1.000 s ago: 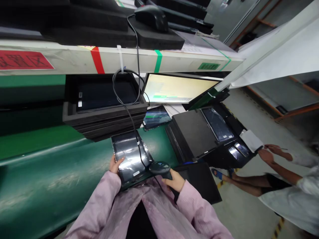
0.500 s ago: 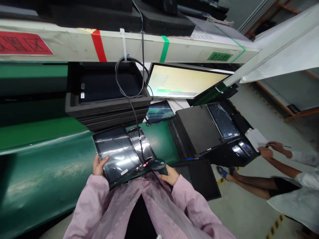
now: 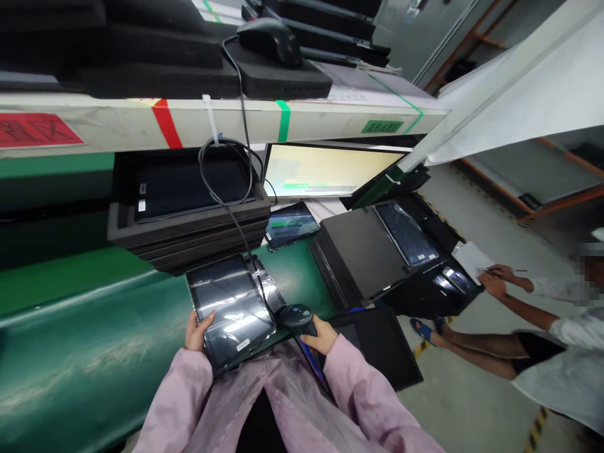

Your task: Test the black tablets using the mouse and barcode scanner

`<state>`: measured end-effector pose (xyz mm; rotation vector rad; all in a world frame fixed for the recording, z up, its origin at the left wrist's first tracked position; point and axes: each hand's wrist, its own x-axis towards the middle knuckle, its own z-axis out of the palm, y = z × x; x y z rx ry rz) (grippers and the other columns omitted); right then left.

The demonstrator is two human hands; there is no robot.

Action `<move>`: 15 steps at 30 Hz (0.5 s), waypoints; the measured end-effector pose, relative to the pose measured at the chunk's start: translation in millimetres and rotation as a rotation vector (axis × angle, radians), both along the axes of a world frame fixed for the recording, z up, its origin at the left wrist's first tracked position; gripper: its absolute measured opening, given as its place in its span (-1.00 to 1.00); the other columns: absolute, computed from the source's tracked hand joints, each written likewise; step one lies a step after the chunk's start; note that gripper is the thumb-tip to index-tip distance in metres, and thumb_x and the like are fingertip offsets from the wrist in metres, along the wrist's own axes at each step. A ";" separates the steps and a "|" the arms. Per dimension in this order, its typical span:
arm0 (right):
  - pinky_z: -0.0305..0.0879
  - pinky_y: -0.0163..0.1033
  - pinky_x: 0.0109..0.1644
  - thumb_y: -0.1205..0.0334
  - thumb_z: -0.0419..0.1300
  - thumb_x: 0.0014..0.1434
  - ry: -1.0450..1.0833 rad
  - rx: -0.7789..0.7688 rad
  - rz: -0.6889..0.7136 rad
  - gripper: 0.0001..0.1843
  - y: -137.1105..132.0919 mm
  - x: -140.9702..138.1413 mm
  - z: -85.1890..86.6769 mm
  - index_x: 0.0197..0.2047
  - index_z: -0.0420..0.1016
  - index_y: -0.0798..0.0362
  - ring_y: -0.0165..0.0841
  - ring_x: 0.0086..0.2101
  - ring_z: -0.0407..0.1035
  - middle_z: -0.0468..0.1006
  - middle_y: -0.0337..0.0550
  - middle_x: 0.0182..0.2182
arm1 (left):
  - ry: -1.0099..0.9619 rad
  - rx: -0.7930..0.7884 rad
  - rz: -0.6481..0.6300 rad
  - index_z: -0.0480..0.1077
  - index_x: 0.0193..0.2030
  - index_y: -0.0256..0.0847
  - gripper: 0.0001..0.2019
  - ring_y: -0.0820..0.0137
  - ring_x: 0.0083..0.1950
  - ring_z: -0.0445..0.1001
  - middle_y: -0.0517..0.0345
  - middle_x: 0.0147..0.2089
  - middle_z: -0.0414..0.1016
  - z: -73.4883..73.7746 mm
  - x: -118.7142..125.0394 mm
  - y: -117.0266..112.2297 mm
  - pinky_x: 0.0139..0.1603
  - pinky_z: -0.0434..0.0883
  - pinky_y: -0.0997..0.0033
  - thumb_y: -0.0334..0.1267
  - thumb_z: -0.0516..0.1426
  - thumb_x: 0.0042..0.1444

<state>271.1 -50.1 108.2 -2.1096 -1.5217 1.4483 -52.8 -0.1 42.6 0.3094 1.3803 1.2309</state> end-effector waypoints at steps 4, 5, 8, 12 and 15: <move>0.38 -0.30 -0.27 0.18 0.24 0.01 -0.074 -0.014 -0.013 -0.47 20.7 11.5 -2.8 0.06 0.32 0.13 -0.43 -0.50 0.40 0.47 -0.21 -0.47 | -0.091 -0.010 -0.038 0.38 -0.13 -0.16 -0.40 0.34 -0.39 0.50 0.23 -0.35 0.51 -3.8 24.4 3.8 -0.34 0.40 0.38 -0.12 0.40 -0.40; 0.38 -0.29 -0.24 0.19 0.24 0.03 -0.104 -0.012 -0.015 -0.47 30.1 14.8 -4.1 0.07 0.31 0.14 -0.42 -0.48 0.40 0.48 -0.20 -0.46 | -0.118 -0.014 -0.044 0.37 -0.13 -0.15 -0.40 0.34 -0.38 0.50 0.23 -0.35 0.51 -5.2 31.0 5.3 -0.34 0.40 0.37 -0.12 0.40 -0.39; 0.36 -0.25 -0.06 0.19 0.24 0.05 -0.217 0.020 -0.021 -0.43 67.0 23.3 -8.2 0.12 0.29 0.17 -0.35 -0.28 0.45 0.51 -0.07 -0.29 | -0.167 -0.011 -0.068 0.34 -0.10 -0.15 -0.37 0.32 -0.33 0.52 0.24 -0.34 0.50 -11.5 47.2 11.3 -0.29 0.43 0.34 -0.10 0.41 -0.37; 0.29 -0.22 0.10 0.17 0.25 0.09 -0.336 0.042 0.012 -0.40 115.4 24.6 -11.0 0.17 0.25 0.18 -0.32 -0.07 0.39 0.45 0.04 -0.08 | -0.190 -0.036 -0.130 0.31 -0.03 -0.15 -0.26 0.30 -0.19 0.53 0.19 -0.24 0.51 -23.5 53.9 19.0 -0.17 0.44 0.33 -0.12 0.45 -0.43; 0.34 -0.19 0.04 0.15 0.21 0.15 -0.409 0.035 0.075 -0.51 136.3 17.0 -4.1 0.09 0.31 0.21 -0.38 -0.14 0.39 0.45 -0.01 -0.15 | -0.151 -0.026 -0.142 0.32 -0.01 -0.16 -0.27 0.29 -0.14 0.52 0.12 -0.17 0.52 -30.2 54.4 20.9 -0.08 0.42 0.30 -0.11 0.44 -0.39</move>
